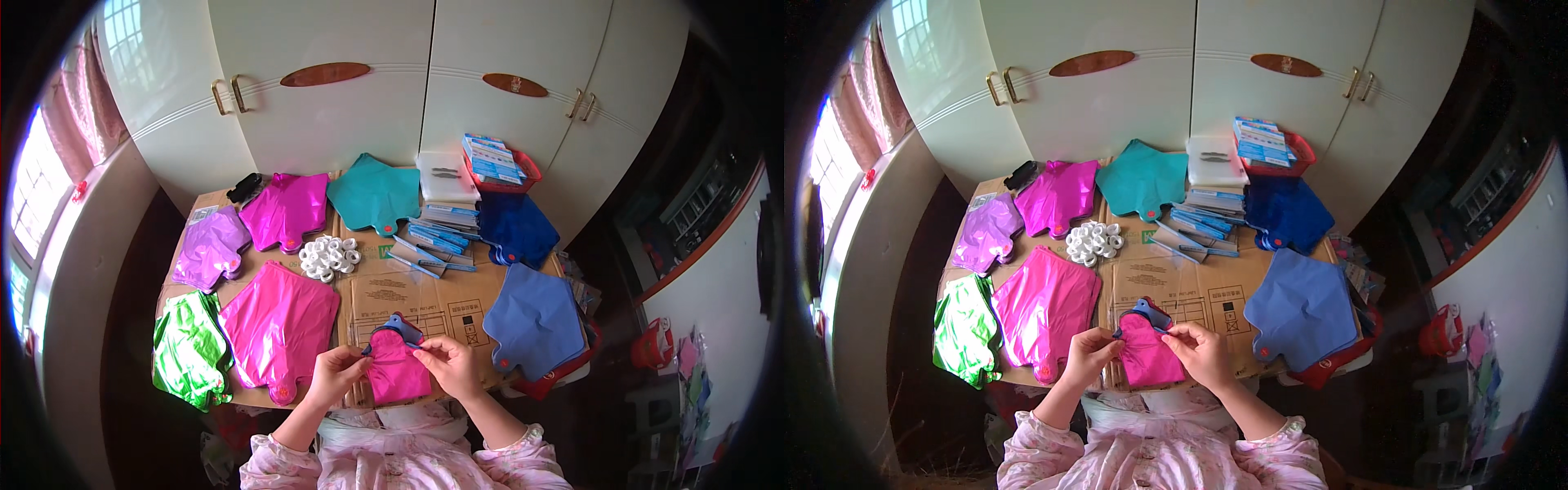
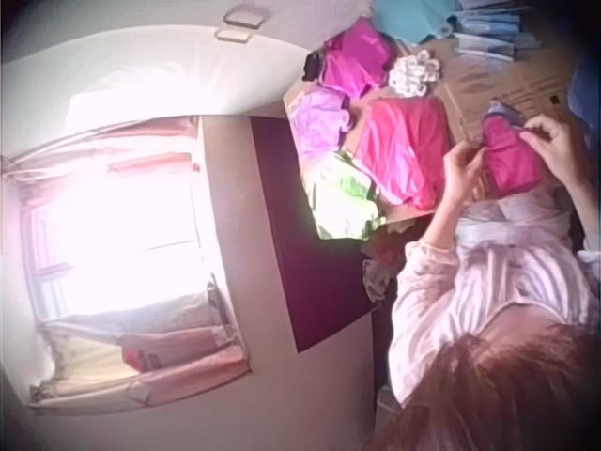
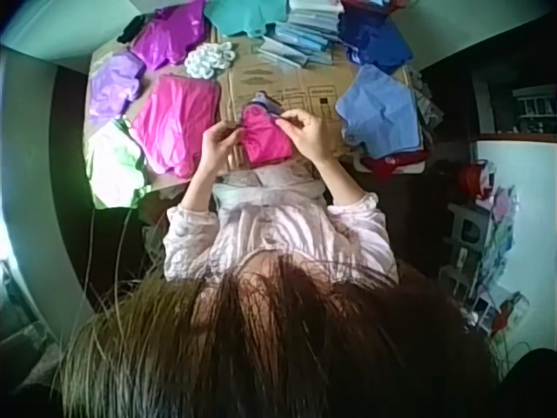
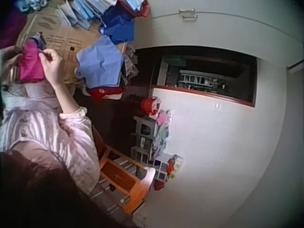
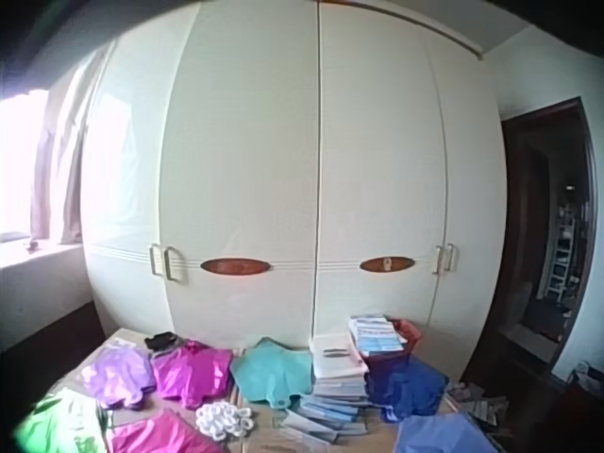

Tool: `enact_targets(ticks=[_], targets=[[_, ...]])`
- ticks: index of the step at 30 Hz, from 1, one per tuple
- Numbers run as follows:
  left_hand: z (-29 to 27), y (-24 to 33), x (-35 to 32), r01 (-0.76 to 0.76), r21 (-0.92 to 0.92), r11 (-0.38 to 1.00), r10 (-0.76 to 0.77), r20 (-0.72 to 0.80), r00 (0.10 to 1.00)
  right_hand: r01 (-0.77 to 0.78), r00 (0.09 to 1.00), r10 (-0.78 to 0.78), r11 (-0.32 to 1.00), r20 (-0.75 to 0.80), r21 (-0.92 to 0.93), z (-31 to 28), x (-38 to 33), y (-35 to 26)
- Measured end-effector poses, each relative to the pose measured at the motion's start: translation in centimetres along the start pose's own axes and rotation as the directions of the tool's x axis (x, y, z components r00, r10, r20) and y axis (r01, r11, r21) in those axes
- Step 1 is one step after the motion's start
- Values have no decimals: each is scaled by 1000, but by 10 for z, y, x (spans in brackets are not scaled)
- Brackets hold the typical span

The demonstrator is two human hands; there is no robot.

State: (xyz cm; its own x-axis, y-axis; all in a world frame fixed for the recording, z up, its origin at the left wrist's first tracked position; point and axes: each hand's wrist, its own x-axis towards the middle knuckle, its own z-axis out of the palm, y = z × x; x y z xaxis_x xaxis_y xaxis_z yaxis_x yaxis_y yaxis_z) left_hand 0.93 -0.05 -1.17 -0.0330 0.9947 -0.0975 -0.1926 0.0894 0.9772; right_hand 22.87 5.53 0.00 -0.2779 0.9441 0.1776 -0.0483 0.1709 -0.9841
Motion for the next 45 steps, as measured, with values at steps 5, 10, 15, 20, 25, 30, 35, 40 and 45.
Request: enact_targets(ticks=[5, 10, 15, 20, 25, 30, 35, 40, 45], targets=[[-2, 0, 5, 62, -56, 997, -61, 19, 998, -143, 990, 142, 975, 16, 171, -3, 10, -10], [1, 6, 17, 23, 386, 922, -44, 47, 998, -216, 918, 278, 949, 284, -230, -28, 35, 13], [12, 32, 29, -71, 760, 646, 53, 48, 997, -269, 867, 397, 881, 300, -390, -28, 55, 25], [6, 15, 31, -197, 762, 617, 159, 124, 979, 148, 925, 105, 784, 365, -603, -24, 58, 20], [6, 8, 22, -412, 823, 392, 288, 315, 904, 357, 889, -84, 741, 450, -568, -25, 53, 29], [13, 20, 11, -633, 772, -59, 244, 626, 741, 699, 702, -317, 480, 638, -530, -34, 54, 37], [16, 14, 8, -659, 688, -304, 151, 718, 680, 715, 698, -339, 384, 631, -585, -28, 51, 24], [16, 13, 6, -656, 683, -321, 156, 721, 675, 692, 700, -368, 141, 612, -707, -4, 21, -7], [12, 8, 4, -666, 682, -302, 170, 726, 666, 655, 723, -354, 80, 593, -752, -1, -2, 19]])
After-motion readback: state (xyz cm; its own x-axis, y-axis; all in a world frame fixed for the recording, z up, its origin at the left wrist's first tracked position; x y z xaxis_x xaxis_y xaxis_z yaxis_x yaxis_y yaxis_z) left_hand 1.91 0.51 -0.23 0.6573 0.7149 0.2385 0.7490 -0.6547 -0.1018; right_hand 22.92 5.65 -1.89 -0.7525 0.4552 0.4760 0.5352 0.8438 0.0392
